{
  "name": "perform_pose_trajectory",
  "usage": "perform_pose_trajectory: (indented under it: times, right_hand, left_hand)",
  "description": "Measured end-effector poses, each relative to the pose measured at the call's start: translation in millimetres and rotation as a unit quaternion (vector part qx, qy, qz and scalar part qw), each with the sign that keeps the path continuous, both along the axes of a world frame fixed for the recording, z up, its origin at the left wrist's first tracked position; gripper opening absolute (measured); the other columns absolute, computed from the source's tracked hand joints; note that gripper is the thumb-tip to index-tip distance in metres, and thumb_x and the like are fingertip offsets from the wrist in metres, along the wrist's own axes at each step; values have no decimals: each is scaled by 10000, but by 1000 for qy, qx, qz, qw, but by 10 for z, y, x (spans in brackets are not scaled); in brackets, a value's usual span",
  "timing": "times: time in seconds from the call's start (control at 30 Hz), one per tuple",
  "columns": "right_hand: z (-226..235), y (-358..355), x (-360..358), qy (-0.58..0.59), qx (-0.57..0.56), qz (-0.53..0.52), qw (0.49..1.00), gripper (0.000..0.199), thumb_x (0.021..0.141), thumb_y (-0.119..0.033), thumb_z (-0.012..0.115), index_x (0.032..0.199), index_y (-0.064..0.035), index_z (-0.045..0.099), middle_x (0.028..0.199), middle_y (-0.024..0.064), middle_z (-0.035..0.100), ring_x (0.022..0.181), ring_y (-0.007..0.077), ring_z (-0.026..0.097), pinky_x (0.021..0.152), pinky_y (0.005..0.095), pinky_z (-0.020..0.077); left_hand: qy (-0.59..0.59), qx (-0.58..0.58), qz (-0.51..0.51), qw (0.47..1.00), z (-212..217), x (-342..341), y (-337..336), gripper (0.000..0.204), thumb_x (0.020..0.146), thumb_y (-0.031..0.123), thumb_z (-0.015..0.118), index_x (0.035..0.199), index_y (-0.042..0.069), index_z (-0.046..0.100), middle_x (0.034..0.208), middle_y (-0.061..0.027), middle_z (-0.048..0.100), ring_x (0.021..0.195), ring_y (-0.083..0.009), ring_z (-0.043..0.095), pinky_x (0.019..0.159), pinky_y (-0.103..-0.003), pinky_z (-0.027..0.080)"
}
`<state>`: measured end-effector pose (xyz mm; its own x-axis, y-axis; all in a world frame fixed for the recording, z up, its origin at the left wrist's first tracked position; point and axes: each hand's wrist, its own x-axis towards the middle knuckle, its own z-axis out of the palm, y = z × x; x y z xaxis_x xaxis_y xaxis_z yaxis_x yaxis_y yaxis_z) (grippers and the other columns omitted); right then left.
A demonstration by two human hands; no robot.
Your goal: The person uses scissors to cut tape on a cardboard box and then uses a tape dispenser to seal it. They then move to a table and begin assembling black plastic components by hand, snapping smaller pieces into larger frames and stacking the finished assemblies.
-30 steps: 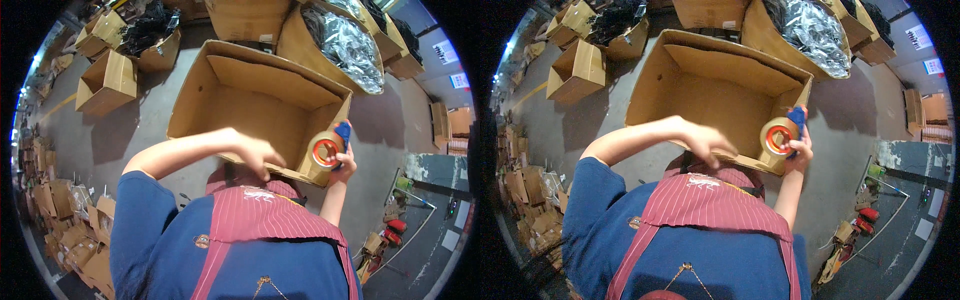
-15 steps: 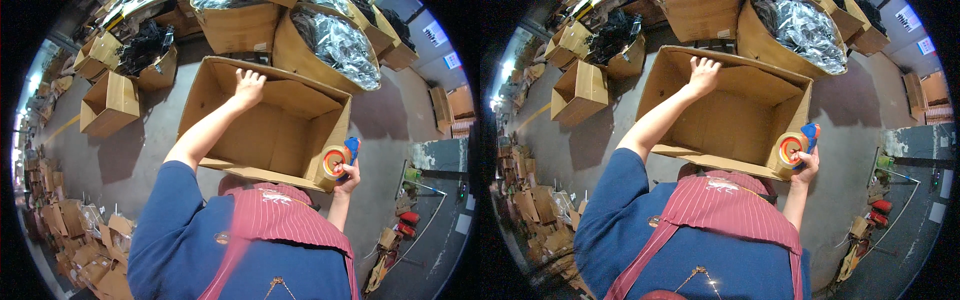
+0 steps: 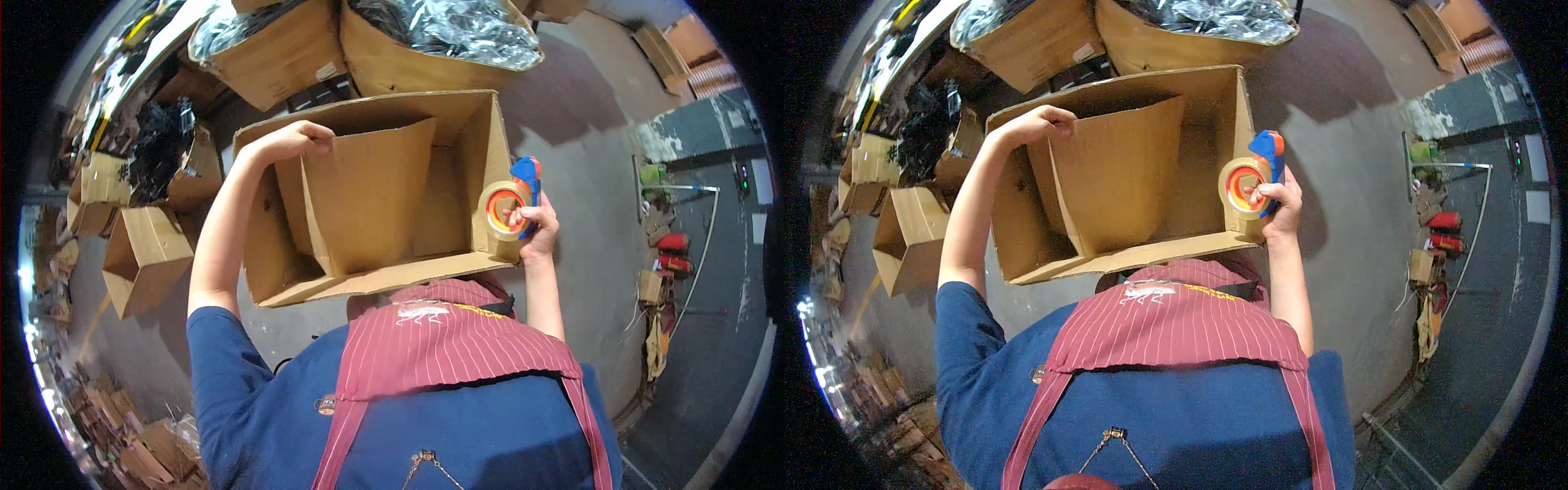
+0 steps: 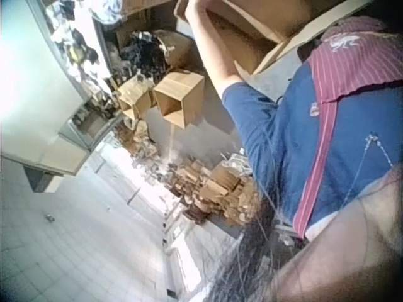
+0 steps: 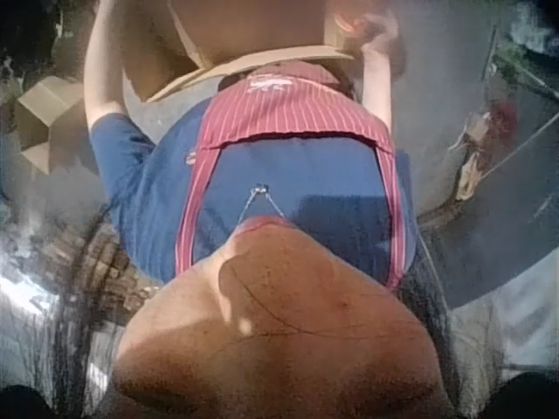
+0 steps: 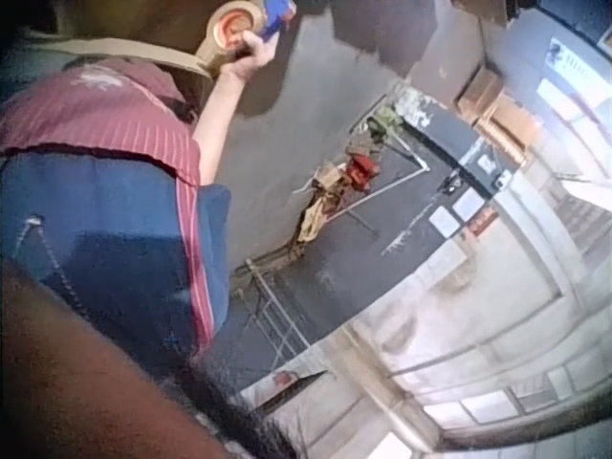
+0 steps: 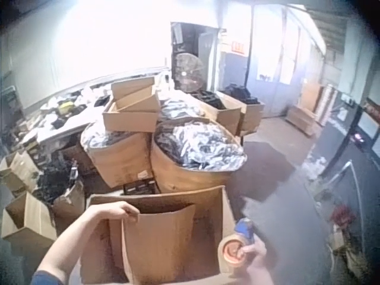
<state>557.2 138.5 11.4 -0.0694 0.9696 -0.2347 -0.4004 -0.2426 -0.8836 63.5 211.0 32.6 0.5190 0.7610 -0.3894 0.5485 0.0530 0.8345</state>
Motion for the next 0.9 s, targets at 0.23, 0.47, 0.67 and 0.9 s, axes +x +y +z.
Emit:
perform_pose_trajectory:
  times: [0.23,0.47,0.67,0.9]
  right_hand:
    - [50,-51,-41,-15,10,-17,1000,500,679,-110,655,1150,46,592,711,71,623,552,157,620,663,307,575]
    - [32,-170,-40,-62,8,-65,996,453,670,-103,666,1098,33,608,791,83,647,580,154,630,589,270,529]
    - [30,-204,-53,-85,2,-49,995,507,644,-125,665,1119,45,615,790,78,641,589,151,633,591,264,529]
    - [31,-227,-61,-81,13,-36,996,555,615,-113,667,1142,53,614,822,83,666,583,144,638,598,262,544]
  left_hand:
    - [543,100,-23,833,-1735,201,225,426,982,283,421,1291,58,609,1310,-192,628,1233,-372,578,1041,-534,425]
    - [659,247,-154,693,-2376,1266,-486,643,1000,301,425,1600,230,205,1678,-123,38,1534,-366,42,1073,-821,76]
    - [531,-134,-187,816,-2958,1139,-1260,778,918,365,570,1590,188,221,1676,-96,46,1527,-372,57,1126,-729,107]
    - [346,-358,-286,819,-2983,688,-1647,832,844,369,643,1557,122,293,1633,-138,186,1499,-369,173,1162,-629,167]
